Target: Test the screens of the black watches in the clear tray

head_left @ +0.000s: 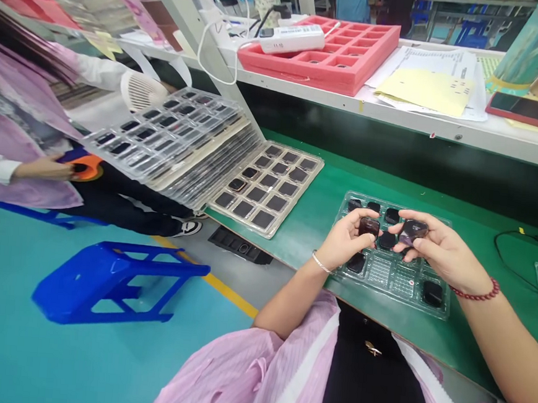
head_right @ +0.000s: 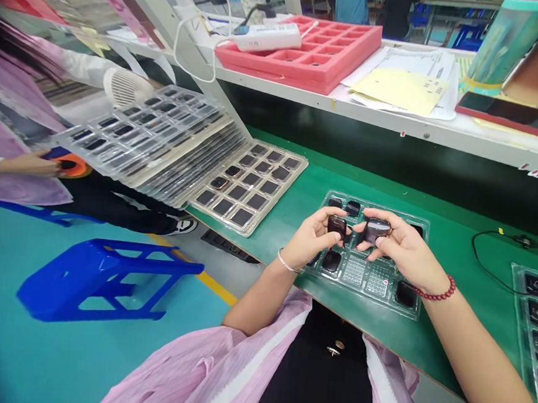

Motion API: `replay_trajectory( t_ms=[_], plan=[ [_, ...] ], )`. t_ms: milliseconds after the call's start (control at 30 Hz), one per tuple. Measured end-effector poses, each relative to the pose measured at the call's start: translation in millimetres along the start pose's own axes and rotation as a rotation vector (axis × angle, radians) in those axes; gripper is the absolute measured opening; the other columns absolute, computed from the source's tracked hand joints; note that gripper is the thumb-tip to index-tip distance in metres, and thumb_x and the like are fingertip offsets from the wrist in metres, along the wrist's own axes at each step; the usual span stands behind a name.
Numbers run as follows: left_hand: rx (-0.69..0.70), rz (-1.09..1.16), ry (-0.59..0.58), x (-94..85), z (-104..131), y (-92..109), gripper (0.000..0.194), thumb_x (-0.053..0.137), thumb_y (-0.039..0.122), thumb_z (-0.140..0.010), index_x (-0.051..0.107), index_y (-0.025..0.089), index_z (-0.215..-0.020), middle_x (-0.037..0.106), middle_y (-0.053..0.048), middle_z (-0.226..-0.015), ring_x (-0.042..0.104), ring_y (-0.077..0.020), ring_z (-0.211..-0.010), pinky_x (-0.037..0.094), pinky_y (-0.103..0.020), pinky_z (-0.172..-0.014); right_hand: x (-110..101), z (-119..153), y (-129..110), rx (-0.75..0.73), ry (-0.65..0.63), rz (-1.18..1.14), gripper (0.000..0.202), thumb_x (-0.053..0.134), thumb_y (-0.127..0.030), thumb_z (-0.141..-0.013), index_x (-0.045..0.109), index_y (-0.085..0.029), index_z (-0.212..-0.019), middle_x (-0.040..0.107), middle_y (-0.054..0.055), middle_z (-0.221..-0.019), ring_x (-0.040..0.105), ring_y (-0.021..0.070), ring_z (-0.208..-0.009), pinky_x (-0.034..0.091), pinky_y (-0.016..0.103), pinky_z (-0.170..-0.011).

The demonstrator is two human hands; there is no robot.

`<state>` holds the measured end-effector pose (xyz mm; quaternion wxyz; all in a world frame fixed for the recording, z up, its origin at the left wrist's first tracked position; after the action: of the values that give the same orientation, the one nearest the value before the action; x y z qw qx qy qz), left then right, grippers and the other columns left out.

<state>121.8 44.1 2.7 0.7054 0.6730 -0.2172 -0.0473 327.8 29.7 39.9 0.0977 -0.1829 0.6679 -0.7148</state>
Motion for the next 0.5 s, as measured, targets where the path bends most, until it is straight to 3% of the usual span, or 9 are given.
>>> replay_trajectory(
  t_ms=[133, 333, 400, 500],
  plan=[
    [0.037, -0.021, -0.064, -0.3, 1.1, -1.2, 0.048, 0.073, 0.033, -0.079, 0.055, 0.015, -0.121, 0.066, -0.008, -0.103, 0.067, -0.0147, -0.078, 0.052, -0.023, -0.067, -4.9, -3.5, 8.5, -0.003, -0.04, 0.016, 0.04, 0.074, -0.03, -0.089, 0.065, -0.027, -0.127, 0.068, 0.009, -0.122, 0.071, 0.022, -0.094, 0.063, 0.029, -0.069],
    [0.024, 0.012, -0.103, 0.1, 0.7, -2.6, 0.042, 0.067, 0.046, -0.088, 0.06, 0.014, -0.114, 0.067, -0.007, -0.088, 0.066, -0.0135, -0.066, 0.043, -0.018, -0.052, -2.1, -5.1, 6.0, -0.015, -0.043, 0.1, 0.021, 0.068, -0.034, -0.095, 0.07, -0.025, -0.114, 0.073, 0.006, -0.096, 0.069, 0.0156, -0.066, 0.056, 0.024, -0.056],
    [0.0, 0.077, -0.179, -1.0, 9.1, 7.3, 0.049, 0.074, 0.044, -0.083, 0.058, 0.017, -0.12, 0.069, -0.008, -0.092, 0.067, -0.0133, -0.065, 0.043, -0.018, -0.051, 0.8, 4.1, -3.4, -0.007, -0.126, 0.023, 0.033, 0.073, -0.035, -0.092, 0.065, -0.033, -0.124, 0.071, 0.004, -0.105, 0.068, 0.0151, -0.066, 0.058, 0.025, -0.056],
    [-0.063, 0.215, -0.392, -7.9, 37.3, 32.6, 0.07, 0.085, 0.04, -0.072, 0.052, 0.023, -0.132, 0.07, -0.011, -0.105, 0.07, -0.0167, -0.068, 0.051, -0.021, -0.054, -0.5, 33.4, -20.9, -0.013, -0.201, 0.009, 0.056, 0.077, -0.045, -0.086, 0.053, -0.049, -0.136, 0.068, 0.003, -0.116, 0.064, 0.0133, -0.053, 0.055, 0.027, -0.046]
  ],
)
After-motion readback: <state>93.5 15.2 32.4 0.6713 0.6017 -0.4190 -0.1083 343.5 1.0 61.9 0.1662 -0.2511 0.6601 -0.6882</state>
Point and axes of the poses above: each hand's wrist, its own z-axis away from the middle knuckle, its own x-axis out of the palm, y = z × x, the point moved 2 cm from there along -z, towards the middle knuckle
